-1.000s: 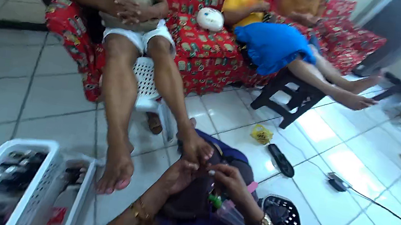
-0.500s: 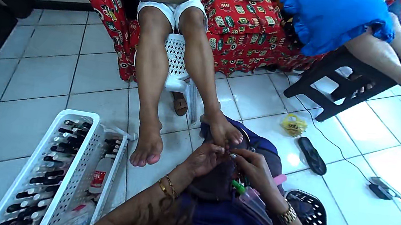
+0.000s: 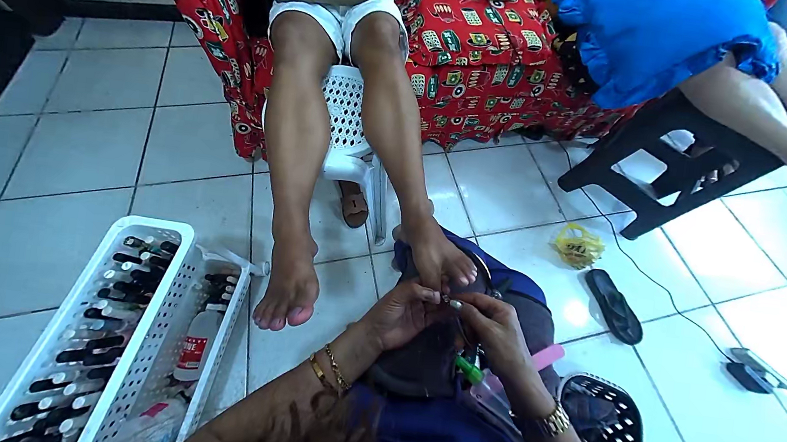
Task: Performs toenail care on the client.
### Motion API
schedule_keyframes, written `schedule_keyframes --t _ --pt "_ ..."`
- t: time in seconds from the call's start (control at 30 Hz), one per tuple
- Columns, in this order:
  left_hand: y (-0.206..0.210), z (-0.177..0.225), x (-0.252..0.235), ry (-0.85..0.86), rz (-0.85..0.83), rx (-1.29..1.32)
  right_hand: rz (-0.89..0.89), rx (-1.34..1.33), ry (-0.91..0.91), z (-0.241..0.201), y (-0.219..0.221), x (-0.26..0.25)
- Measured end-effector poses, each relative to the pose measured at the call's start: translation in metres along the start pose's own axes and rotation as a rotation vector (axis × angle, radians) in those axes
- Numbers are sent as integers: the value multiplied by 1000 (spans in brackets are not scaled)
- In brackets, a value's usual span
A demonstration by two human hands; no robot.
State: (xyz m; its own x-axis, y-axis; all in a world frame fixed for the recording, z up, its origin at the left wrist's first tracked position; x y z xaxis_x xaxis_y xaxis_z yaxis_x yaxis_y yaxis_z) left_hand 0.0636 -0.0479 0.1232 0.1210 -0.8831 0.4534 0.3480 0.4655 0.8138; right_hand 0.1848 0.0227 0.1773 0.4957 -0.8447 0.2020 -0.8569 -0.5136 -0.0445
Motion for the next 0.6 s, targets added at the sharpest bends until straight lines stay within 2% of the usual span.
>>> schedule_keyframes --t 0.23,0.6 --pt "0 0 0 -2 -1 0 -97 -179 115 14 -1 -3" --pt "-1 -1 -1 5 -10 -13 -49 -149 95 10 0 -4"
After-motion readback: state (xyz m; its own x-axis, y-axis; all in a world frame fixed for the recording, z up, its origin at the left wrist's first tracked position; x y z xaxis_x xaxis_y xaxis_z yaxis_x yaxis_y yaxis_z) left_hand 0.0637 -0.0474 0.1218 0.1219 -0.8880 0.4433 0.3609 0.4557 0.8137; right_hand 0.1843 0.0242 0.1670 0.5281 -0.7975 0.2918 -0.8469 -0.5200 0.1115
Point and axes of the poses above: each hand's wrist, its own x-axis away from the middle knuckle, its own y-axis out of the palm, z = x × y, the point moved 5 cm from there along -x, towards the middle knuckle, and after that the axes turned 14 degrees about z, right-handed, at the moved point
